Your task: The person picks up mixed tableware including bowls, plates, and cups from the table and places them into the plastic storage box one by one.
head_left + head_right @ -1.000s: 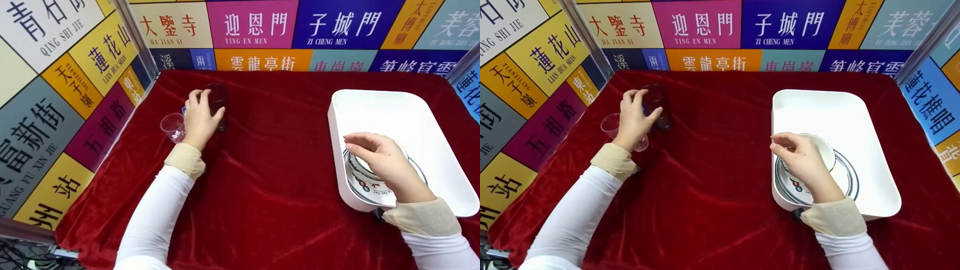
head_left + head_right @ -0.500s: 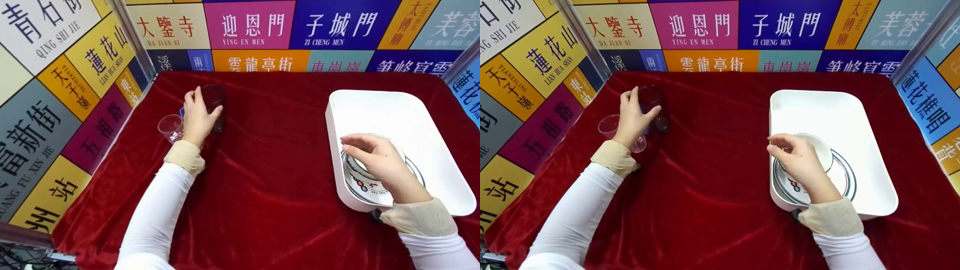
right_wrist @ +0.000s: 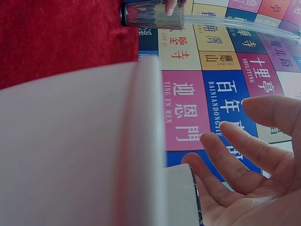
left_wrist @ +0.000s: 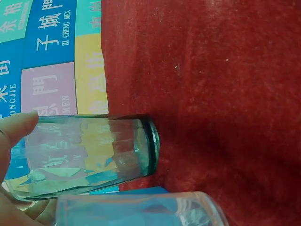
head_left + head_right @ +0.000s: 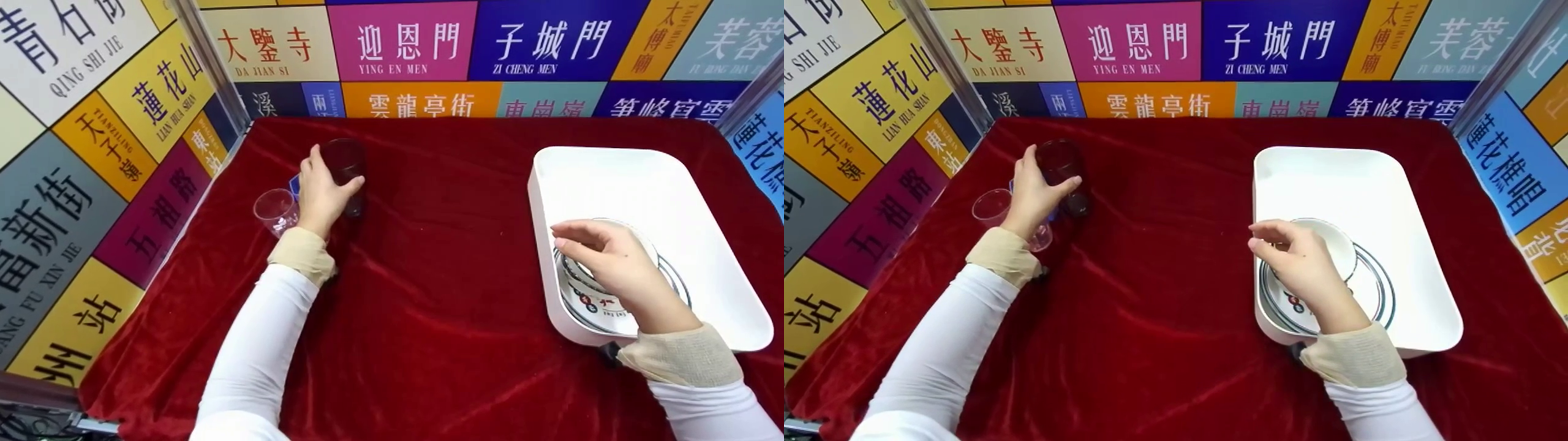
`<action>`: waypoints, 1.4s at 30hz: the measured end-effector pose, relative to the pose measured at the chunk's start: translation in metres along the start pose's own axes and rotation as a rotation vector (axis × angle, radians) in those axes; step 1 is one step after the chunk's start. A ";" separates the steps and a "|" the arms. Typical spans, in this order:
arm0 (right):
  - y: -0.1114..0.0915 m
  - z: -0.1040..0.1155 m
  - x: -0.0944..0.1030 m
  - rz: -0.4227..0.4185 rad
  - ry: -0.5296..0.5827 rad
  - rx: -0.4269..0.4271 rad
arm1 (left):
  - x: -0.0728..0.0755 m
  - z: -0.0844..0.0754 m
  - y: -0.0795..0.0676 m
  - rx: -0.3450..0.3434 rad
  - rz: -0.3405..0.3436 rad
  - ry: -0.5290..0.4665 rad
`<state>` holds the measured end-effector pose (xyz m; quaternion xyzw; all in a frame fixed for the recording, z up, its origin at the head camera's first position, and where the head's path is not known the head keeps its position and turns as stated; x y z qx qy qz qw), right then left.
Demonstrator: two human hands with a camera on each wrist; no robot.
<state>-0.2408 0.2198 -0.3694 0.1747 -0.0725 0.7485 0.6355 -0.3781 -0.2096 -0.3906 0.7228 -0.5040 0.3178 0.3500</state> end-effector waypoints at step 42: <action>-0.004 0.003 -0.003 0.007 -0.004 -0.037 | -0.001 -0.055 -0.037 -0.249 -0.079 0.011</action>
Point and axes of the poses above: each hand's wrist, its own y-axis towards the middle knuckle, its own x-axis out of the back of the hand, z = x × y, the point moved 9 cm from there along y, towards the middle knuckle, and after that the axes turned 9 degrees about y, right-handed, at the moved point
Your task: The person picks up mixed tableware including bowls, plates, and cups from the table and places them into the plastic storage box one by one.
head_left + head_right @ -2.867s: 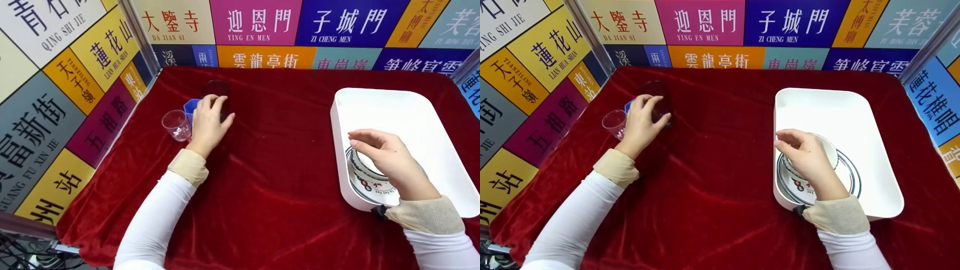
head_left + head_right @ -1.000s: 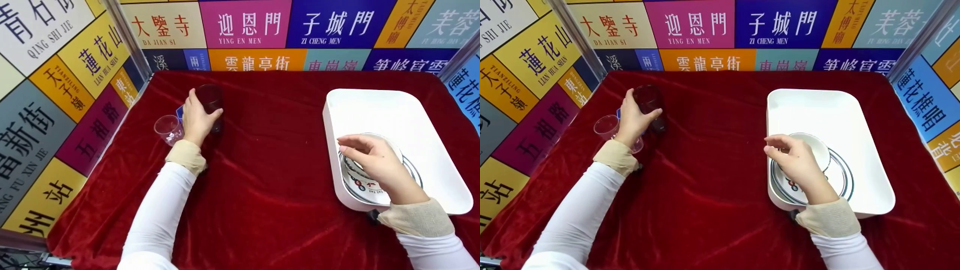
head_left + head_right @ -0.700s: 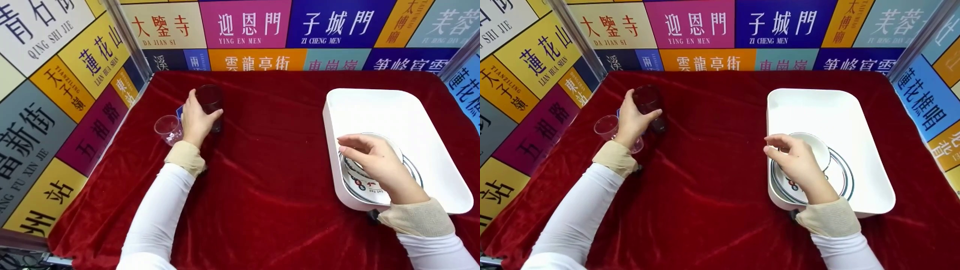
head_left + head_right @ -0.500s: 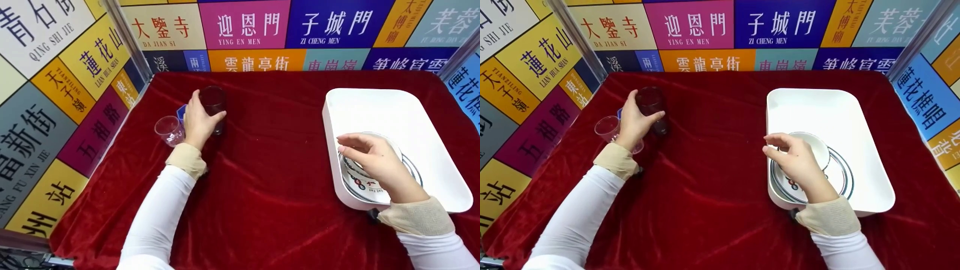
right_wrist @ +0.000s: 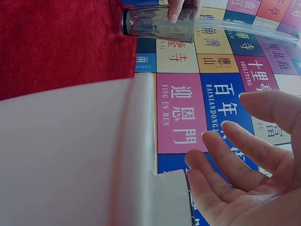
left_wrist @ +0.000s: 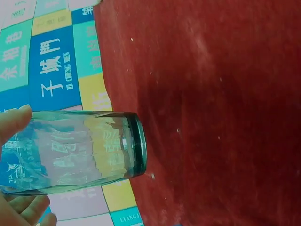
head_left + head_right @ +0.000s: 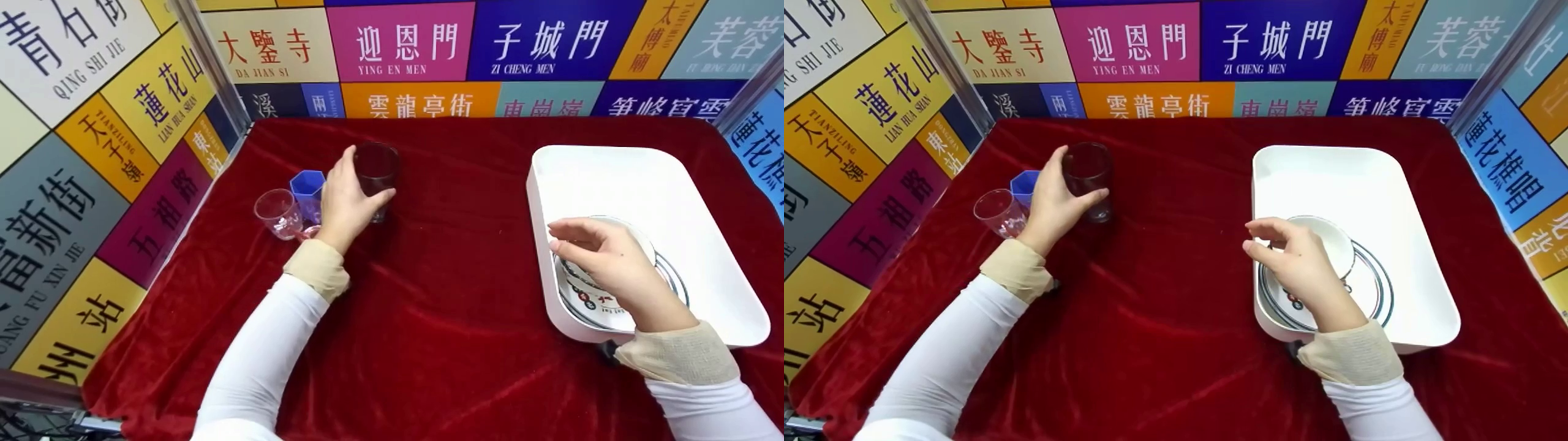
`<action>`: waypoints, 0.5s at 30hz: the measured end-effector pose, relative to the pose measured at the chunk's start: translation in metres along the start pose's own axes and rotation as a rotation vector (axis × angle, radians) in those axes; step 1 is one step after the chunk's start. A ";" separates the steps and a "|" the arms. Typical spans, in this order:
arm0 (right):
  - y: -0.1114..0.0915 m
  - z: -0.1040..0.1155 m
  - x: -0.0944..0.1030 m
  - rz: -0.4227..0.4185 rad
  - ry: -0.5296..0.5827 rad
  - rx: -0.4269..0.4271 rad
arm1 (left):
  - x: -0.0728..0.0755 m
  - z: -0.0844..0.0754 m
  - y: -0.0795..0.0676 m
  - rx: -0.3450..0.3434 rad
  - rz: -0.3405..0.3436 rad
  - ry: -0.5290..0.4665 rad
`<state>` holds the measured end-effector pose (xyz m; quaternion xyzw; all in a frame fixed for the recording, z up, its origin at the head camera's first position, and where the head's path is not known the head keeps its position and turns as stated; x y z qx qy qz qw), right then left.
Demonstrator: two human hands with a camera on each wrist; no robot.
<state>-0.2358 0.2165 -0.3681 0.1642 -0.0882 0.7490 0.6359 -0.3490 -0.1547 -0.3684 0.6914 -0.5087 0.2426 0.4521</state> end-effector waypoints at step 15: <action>0.001 0.003 -0.004 0.012 -0.006 0.017 | -0.012 -0.036 -0.016 -0.088 0.095 -0.187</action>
Point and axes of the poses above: each hand's wrist, its own y-axis towards the middle knuckle, its own x-axis out of the back of the hand, z = x × y, the point moved 9 cm from there along y, towards the middle knuckle, and after that the axes turned 9 degrees about y, right-handed, at the moved point
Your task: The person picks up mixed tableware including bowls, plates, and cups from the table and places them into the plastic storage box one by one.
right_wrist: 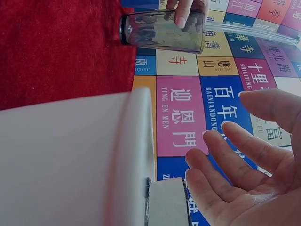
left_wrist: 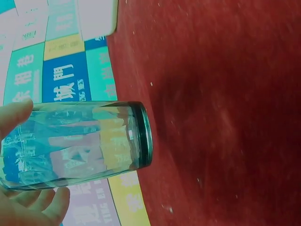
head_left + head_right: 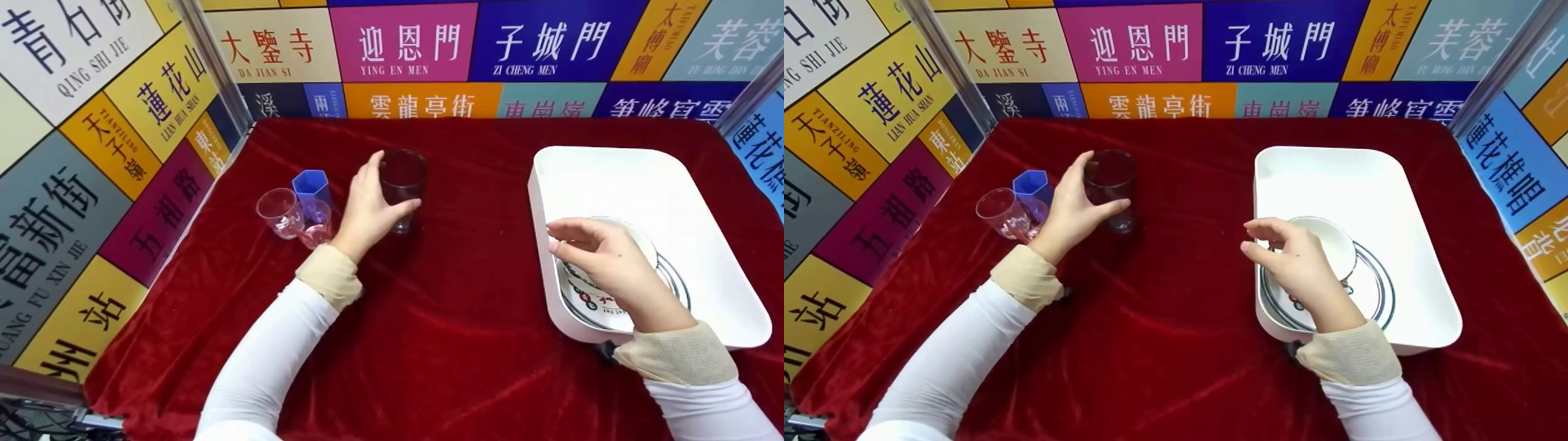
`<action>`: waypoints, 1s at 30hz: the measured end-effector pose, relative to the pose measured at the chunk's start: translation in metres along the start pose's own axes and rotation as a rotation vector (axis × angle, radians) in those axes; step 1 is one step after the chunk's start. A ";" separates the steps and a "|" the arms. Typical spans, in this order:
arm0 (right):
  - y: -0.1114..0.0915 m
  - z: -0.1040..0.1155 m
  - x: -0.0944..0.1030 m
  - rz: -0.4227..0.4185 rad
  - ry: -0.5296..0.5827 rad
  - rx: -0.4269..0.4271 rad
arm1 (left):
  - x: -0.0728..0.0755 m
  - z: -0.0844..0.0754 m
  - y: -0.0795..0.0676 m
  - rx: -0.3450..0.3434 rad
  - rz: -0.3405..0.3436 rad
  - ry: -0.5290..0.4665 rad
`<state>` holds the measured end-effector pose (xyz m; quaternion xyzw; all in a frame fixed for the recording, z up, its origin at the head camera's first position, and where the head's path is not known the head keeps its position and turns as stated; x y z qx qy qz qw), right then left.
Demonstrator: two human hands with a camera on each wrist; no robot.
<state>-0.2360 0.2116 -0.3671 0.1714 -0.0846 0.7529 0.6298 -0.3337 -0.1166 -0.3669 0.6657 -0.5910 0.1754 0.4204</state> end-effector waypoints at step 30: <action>0.005 0.009 -0.009 -0.004 0.035 0.016 | -0.028 -0.073 -0.033 -0.201 0.125 -0.109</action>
Point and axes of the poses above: each hand's wrist, its own y-axis towards the middle knuckle, its own x-axis out of the back of the hand, z = x × y, the point moved 9 cm from there along y, towards the middle knuckle, and after that the axes turned 9 degrees about y, right-handed, at the moved point
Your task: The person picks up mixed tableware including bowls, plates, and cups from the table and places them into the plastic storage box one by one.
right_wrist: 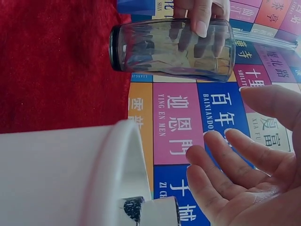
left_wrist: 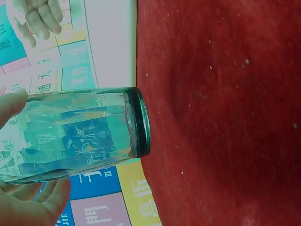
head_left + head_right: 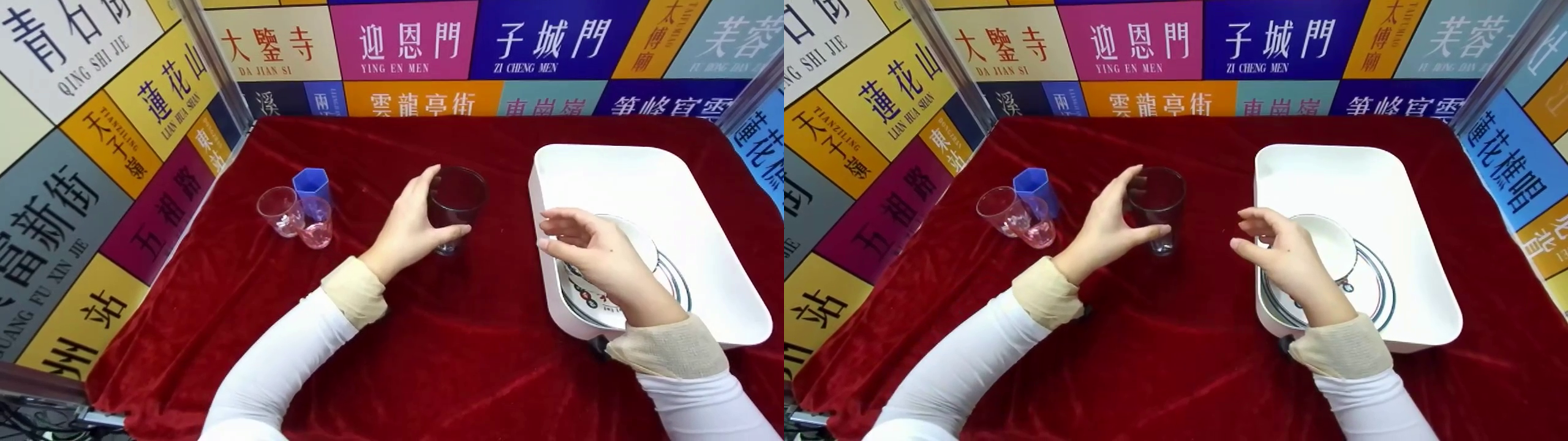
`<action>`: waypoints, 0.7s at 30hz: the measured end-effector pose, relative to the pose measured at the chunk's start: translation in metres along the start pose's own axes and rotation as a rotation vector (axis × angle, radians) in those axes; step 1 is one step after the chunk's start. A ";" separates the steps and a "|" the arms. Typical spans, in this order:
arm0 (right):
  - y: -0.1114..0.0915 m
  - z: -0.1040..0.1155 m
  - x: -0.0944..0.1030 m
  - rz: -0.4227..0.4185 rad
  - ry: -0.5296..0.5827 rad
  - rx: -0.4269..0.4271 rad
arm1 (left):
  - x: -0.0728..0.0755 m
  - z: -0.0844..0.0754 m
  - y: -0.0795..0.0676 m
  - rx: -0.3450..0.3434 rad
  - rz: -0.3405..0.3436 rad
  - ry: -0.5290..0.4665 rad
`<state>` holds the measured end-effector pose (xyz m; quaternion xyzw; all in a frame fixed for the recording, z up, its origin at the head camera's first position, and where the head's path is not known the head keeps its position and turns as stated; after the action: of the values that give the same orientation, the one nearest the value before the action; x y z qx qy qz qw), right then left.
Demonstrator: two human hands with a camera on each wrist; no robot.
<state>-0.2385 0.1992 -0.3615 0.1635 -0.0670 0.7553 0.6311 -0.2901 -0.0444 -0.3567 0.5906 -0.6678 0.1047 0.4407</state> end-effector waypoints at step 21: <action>0.004 0.007 -0.019 0.080 0.013 -0.061 | -0.020 -0.032 -0.009 -0.065 0.067 -0.018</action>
<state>-0.2386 0.1790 -0.3611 0.1366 -0.0923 0.7786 0.6055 -0.2692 -0.0117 -0.3559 0.5540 -0.6942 0.0924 0.4501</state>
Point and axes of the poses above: each hand's wrist, its own y-axis towards the middle knuckle, its own x-axis out of the back of the hand, z = x × y, the point moved 9 cm from there along y, towards the middle knuckle, and after that the axes turned 9 degrees about y, right-handed, at the moved point
